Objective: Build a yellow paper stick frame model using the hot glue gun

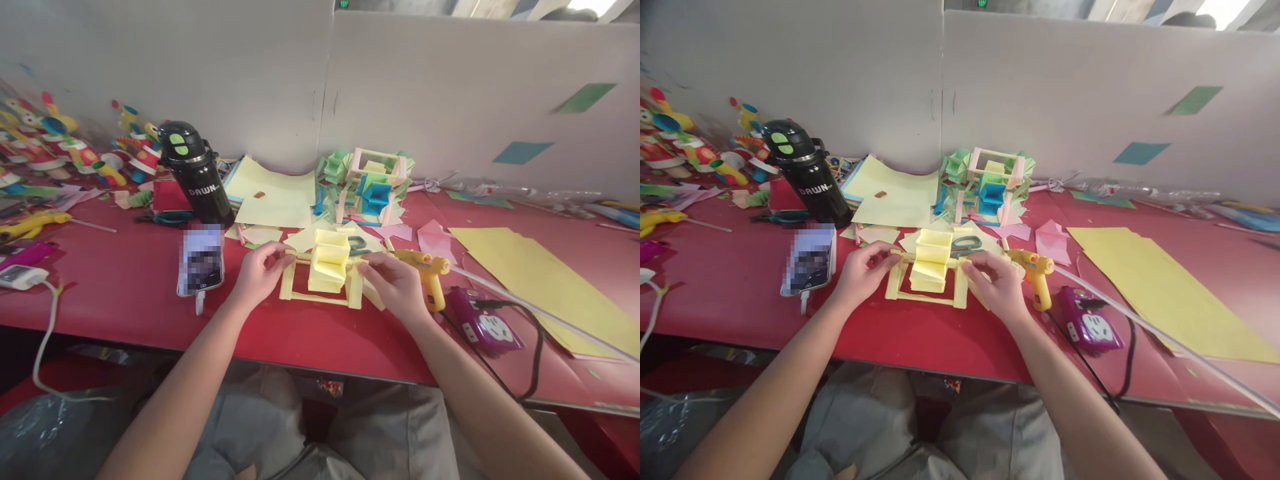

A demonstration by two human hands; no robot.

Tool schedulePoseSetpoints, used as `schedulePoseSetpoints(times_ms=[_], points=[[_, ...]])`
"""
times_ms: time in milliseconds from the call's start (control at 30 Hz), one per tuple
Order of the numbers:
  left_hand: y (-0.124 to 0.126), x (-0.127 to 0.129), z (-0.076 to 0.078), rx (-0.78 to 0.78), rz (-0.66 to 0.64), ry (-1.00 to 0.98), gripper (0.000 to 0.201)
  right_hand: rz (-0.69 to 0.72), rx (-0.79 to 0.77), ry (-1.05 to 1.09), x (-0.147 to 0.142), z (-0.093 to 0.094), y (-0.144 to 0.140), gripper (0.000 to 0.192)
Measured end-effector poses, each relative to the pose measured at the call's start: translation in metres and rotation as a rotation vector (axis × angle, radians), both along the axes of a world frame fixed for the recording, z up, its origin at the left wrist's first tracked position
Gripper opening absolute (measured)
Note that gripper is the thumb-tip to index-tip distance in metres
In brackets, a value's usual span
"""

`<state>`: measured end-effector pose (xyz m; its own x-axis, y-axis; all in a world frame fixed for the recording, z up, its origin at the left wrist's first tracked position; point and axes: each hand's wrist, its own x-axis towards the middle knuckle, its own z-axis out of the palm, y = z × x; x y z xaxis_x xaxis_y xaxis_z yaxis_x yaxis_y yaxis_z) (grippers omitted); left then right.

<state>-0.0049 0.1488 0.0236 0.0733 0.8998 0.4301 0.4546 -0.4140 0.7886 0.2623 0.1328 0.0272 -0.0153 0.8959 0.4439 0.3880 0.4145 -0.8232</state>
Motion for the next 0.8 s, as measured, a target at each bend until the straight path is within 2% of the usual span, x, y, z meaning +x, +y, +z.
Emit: schedulePoseSetpoints(times_ms=[300,800], points=[[-0.0023,0.0007,0.0035,0.033,0.041,-0.009,0.018,0.043,0.008,0.022,-0.0004,-0.0003,0.0,0.021],[-0.0023,0.0045,0.0021,0.062,0.022,0.008,0.009,0.004,0.046,-0.044,0.0031,-0.0035,0.0016,0.017]])
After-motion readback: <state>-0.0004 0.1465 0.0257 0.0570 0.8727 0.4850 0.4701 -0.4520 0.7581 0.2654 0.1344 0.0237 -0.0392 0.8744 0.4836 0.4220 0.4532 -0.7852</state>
